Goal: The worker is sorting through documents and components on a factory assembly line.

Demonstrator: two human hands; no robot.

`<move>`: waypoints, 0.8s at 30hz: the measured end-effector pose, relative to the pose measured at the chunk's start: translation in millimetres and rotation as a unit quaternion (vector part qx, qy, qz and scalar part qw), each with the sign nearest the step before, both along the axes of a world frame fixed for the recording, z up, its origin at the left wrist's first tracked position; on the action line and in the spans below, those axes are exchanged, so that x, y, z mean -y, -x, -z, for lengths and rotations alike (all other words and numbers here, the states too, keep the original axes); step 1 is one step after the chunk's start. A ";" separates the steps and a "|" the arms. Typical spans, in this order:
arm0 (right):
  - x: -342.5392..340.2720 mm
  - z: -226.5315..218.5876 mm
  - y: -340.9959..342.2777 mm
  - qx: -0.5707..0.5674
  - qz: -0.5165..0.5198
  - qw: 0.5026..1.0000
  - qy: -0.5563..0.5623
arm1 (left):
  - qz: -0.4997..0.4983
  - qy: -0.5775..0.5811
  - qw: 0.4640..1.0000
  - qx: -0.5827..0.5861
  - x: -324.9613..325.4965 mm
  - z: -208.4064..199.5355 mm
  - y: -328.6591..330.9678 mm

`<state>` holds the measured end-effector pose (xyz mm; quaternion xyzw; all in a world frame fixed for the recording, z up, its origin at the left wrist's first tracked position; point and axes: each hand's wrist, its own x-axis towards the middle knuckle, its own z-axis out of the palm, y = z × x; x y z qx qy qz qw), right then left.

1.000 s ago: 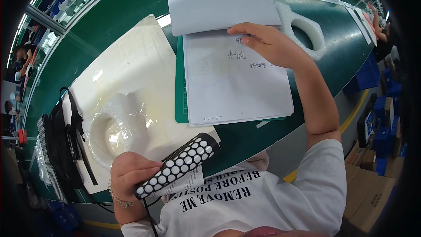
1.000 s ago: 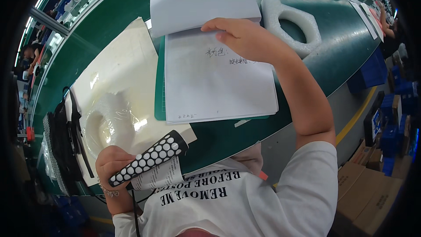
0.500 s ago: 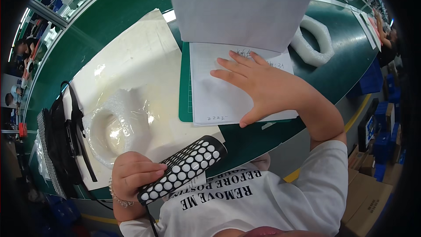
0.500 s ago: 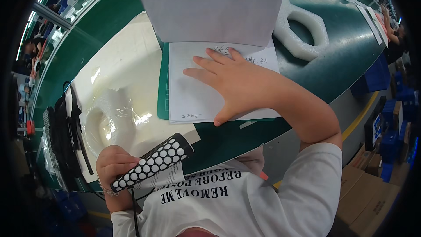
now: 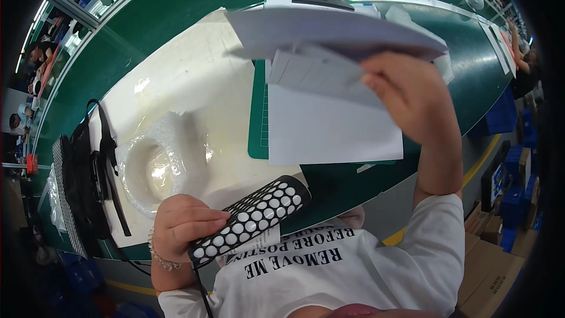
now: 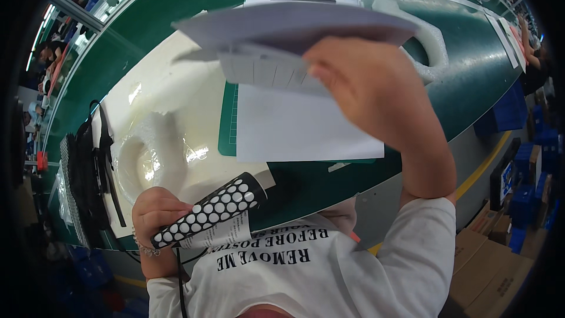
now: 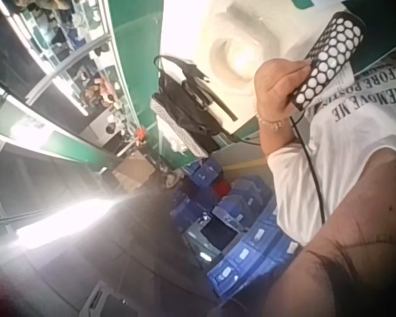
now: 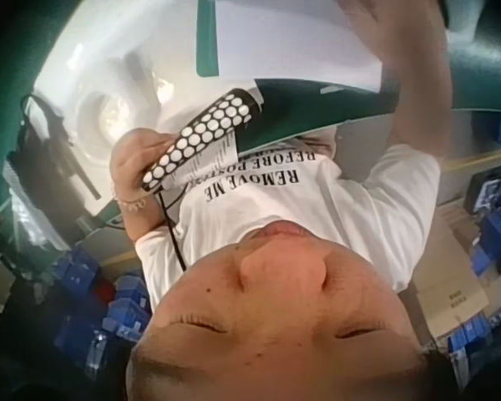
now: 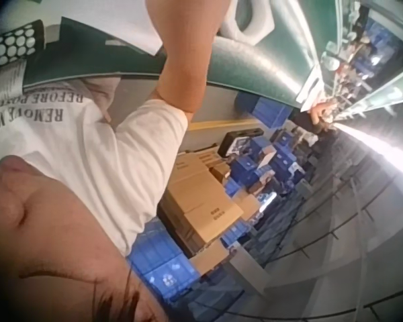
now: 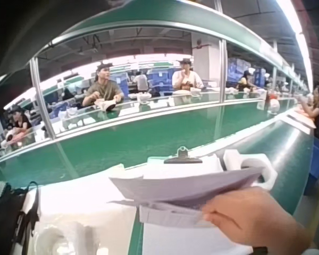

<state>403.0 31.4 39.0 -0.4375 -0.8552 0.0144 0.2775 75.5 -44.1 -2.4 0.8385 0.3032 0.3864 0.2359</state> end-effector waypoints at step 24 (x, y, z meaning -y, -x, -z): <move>-45.6 -29.1 -6.7 -0.052 0.174 0.976 -0.122 | 0.065 0.003 0.997 -0.038 -6.6 0.2 14.0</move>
